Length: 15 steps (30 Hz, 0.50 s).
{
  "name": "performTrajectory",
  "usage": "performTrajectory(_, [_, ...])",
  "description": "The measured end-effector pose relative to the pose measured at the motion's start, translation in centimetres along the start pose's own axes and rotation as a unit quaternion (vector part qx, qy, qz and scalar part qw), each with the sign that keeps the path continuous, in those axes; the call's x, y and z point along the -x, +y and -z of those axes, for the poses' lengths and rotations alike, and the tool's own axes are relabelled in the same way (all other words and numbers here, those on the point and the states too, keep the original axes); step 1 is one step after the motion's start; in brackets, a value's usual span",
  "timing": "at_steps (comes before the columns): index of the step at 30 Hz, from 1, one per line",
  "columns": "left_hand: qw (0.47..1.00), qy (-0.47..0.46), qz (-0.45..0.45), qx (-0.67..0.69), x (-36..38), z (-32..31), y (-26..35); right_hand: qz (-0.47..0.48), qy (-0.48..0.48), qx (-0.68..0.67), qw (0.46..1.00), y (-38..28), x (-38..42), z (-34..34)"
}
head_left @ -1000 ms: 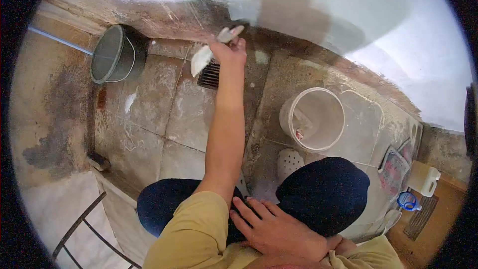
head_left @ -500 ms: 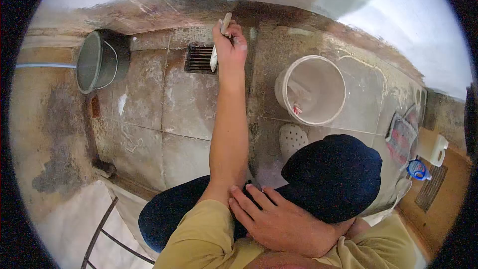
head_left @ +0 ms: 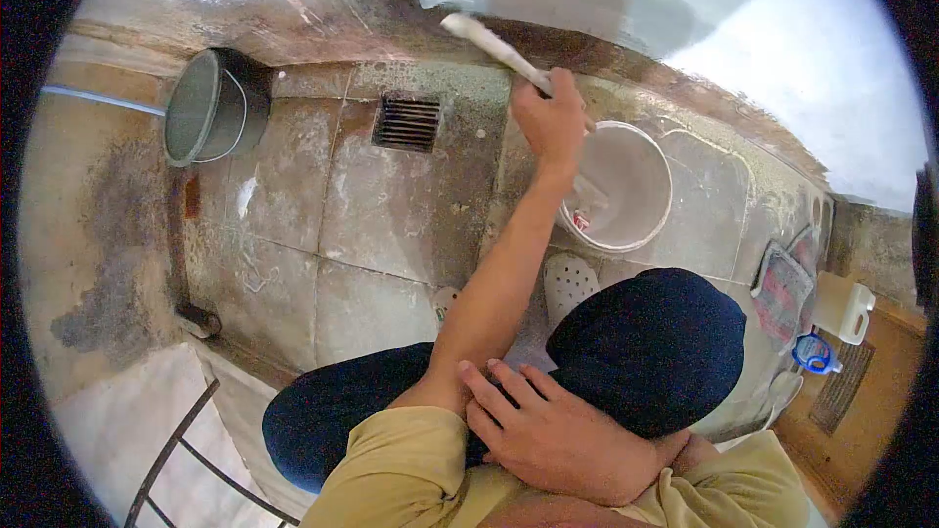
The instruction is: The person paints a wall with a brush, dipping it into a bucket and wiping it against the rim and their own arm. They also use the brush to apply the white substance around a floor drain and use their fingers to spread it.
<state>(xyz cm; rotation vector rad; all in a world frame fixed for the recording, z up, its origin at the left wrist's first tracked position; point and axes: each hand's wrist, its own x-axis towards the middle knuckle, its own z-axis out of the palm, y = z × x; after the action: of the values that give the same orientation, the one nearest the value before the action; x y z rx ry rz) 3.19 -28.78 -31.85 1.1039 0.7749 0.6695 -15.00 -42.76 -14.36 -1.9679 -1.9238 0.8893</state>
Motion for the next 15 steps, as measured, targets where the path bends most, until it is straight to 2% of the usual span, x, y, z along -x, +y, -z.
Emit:
performTrajectory(2, [0.973, 0.064, -0.155, -0.159, 1.0, -0.3, 0.7, 0.0, 0.005, 0.006, 1.0, 0.1, 0.2, 0.2])
performTrajectory(4, [0.966, 0.06, -0.179, -0.179, 2.1, -0.7, 1.7, 0.002, 0.08, -0.027, 0.996, 0.7, 0.1, 1.1])
performTrajectory(5, [0.957, 0.058, -0.201, -0.201, 2.7, -1.0, 2.3, -0.005, 0.084, -0.024, 0.996, 0.9, 0.2, 1.6])
performTrajectory(7, [0.953, 0.041, -0.23, -0.191, 3.7, -1.6, 3.5, -0.026, 0.198, -0.044, 0.979, 1.4, 0.4, 2.7])
performTrajectory(8, [0.948, 0.031, -0.259, -0.184, 4.1, -1.9, 4.2, -0.032, 0.203, -0.037, 0.978, 1.7, 0.5, 3.3])
performTrajectory(10, [0.945, -0.002, -0.286, -0.159, 5.2, -2.6, 5.5, -0.029, 0.343, -0.09, 0.934, 1.9, 0.9, 4.2])
performTrajectory(11, [0.94, -0.029, -0.31, -0.139, 5.8, -2.8, 6.1, -0.033, 0.348, -0.084, 0.933, 2.0, 1.2, 4.3])
performTrajectory(14, [0.935, -0.084, -0.316, -0.136, 7.2, -3.3, 7.6, -0.115, 0.589, -0.076, 0.796, 2.3, 1.9, 4.6])
performTrajectory(15, [0.935, -0.092, -0.316, -0.132, 7.7, -3.4, 8.0, -0.161, 0.614, -0.041, 0.772, 2.4, 2.3, 5.0])
